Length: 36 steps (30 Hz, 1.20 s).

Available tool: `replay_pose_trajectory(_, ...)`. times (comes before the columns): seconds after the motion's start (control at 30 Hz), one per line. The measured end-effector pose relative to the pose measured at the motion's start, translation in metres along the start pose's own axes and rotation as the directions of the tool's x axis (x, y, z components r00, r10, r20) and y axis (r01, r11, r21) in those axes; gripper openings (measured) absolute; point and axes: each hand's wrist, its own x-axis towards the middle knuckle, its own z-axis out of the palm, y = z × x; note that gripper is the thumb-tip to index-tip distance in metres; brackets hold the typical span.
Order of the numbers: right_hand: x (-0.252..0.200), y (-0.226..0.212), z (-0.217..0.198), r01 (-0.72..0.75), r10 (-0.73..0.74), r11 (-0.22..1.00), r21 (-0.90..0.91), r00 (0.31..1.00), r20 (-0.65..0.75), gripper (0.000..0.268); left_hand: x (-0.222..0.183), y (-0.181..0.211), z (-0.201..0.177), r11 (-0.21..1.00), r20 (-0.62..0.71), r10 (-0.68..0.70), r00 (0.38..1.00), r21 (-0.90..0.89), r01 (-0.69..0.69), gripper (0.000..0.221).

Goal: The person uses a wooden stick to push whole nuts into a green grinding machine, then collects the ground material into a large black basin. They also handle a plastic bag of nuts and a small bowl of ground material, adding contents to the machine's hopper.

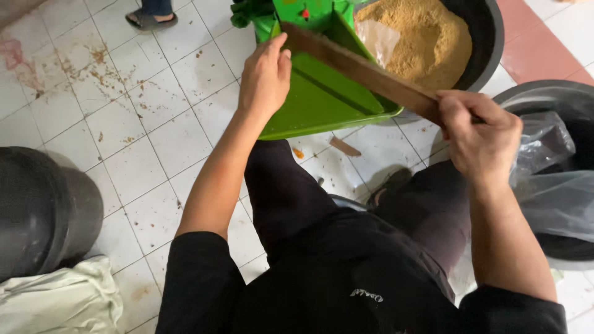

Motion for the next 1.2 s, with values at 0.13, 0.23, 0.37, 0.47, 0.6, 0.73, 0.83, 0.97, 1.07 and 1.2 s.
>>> replay_pose_trajectory(0.13, 0.004, 0.003, 0.001, 0.006, -0.007, 0.998, 0.062, 1.000, 0.012, 0.018, 0.003, 0.005, -0.006, 0.999, 0.084, -0.025, 0.996, -0.026, 0.027, 0.037)
replay_pose_trajectory(0.23, 0.004, 0.005, -0.001, 0.083, -0.083, 0.996, 0.013, 0.996, 0.039, 0.017, 0.000, 0.012, -0.012, 0.999, 0.092, -0.039, 0.995, -0.017, 0.041, 0.042)
replay_pose_trajectory(0.37, 0.010, 0.010, 0.001, 0.023, -0.027, 0.986, 0.163, 0.999, 0.019, 0.017, 0.008, 0.013, -0.017, 0.997, 0.133, -0.073, 0.988, -0.023, 0.077, 0.043)
replay_pose_trajectory(0.47, 0.011, 0.011, 0.002, 0.243, -0.238, 0.967, -0.069, 0.968, 0.079, 0.016, 0.000, 0.015, -0.018, 0.997, 0.113, -0.079, 0.990, -0.017, 0.081, 0.042)
replay_pose_trajectory(0.6, 0.017, 0.001, 0.001, 0.280, -0.277, 0.959, -0.044, 0.959, 0.057, 0.011, -0.004, 0.011, -0.015, 0.977, 0.120, -0.178, 0.977, -0.094, 0.189, 0.040)
replay_pose_trajectory(0.73, 0.008, -0.013, 0.008, 0.525, -0.487, 0.826, -0.205, 0.848, 0.209, 0.013, -0.015, 0.005, -0.010, 0.974, 0.086, -0.195, 0.977, -0.097, 0.203, 0.040)
replay_pose_trajectory(0.83, 0.004, -0.022, 0.034, 0.576, -0.523, 0.777, -0.252, 0.815, 0.250, 0.020, -0.020, 0.007, -0.008, 0.962, 0.100, -0.239, 0.966, -0.112, 0.249, 0.040)
replay_pose_trajectory(0.97, 0.011, -0.032, 0.087, 0.607, -0.561, 0.702, -0.372, 0.793, 0.237, 0.025, -0.022, 0.013, -0.012, 0.952, 0.120, -0.216, 0.969, -0.196, 0.236, 0.040)
replay_pose_trajectory(1.07, 0.016, -0.043, 0.092, 0.618, -0.576, 0.691, -0.376, 0.784, 0.231, 0.026, -0.032, 0.021, -0.020, 0.953, 0.207, -0.210, 0.956, -0.176, 0.247, 0.042)
replay_pose_trajectory(1.2, -0.005, -0.059, 0.051, 0.558, -0.505, 0.742, -0.370, 0.830, 0.238, 0.023, -0.041, 0.026, -0.025, 0.981, 0.215, -0.108, 0.971, -0.138, 0.140, 0.040)
